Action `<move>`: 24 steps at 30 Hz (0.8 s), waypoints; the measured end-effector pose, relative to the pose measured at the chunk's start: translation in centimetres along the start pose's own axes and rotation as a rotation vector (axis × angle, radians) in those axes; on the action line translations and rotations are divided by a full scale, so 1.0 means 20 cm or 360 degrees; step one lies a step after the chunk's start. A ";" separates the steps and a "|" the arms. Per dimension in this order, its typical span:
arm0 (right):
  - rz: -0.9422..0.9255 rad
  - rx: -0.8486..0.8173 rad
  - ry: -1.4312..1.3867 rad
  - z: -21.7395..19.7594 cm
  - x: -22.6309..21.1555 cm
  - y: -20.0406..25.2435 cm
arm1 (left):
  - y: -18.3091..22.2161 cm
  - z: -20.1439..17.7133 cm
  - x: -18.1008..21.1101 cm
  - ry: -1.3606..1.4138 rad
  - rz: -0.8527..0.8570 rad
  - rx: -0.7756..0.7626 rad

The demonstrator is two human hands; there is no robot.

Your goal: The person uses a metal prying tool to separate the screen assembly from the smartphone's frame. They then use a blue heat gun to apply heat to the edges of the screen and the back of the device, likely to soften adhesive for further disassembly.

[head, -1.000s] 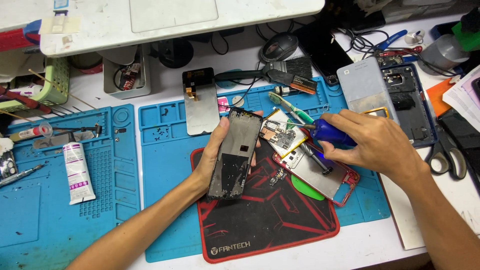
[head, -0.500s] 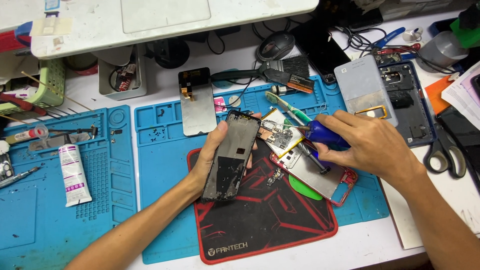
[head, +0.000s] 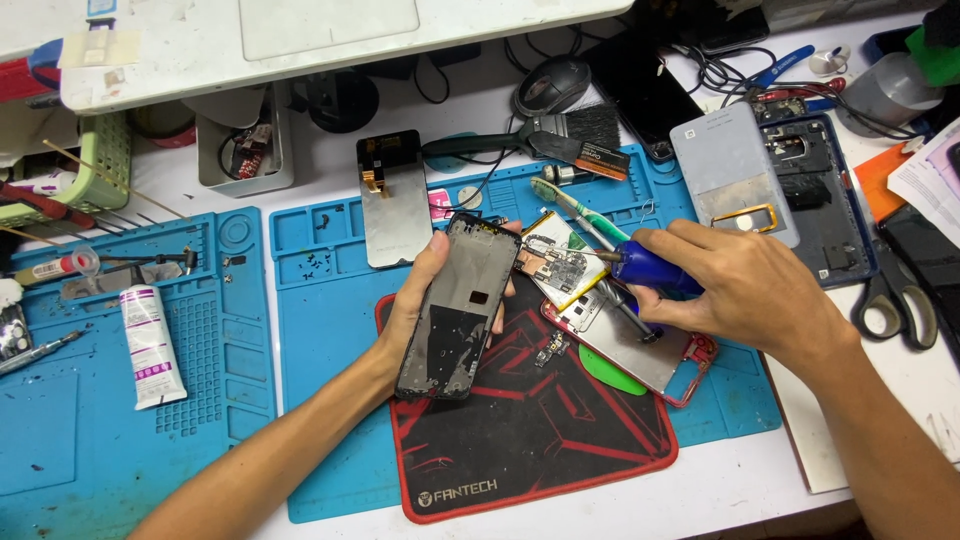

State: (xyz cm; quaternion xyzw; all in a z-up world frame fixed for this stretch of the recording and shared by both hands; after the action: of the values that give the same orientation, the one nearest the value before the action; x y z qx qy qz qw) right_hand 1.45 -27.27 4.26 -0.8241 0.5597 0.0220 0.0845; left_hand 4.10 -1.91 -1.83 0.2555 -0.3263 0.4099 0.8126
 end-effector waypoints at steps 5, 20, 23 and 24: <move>0.0003 -0.0004 -0.0016 0.00 0.00 0.00 | 0.00 -0.02 -0.02 0.0068 -0.0026 -0.0008; -0.0009 0.0051 0.0048 0.00 0.01 0.01 | 0.01 0.02 0.01 -0.0040 0.0098 -0.0084; -0.0011 0.0055 0.0050 0.00 0.01 0.01 | 0.00 0.01 0.00 -0.0061 0.0097 -0.0049; -0.0011 0.0053 0.0049 0.00 0.01 0.01 | 0.00 0.01 0.00 -0.0060 0.0096 -0.0048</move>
State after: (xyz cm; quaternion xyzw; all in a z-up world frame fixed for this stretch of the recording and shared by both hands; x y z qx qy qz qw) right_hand 1.39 -27.61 4.27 -0.8248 0.5583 -0.0003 0.0894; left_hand 3.99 -2.01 -1.67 0.2409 -0.3551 0.4244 0.7973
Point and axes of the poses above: each hand's wrist, its own y-axis away from the middle knuckle, its own z-axis out of the palm, x = y × z, the point moved 6 cm from there along -y, towards the middle knuckle, and after that the axes turned 8 degrees about z, right-handed, at the moved point
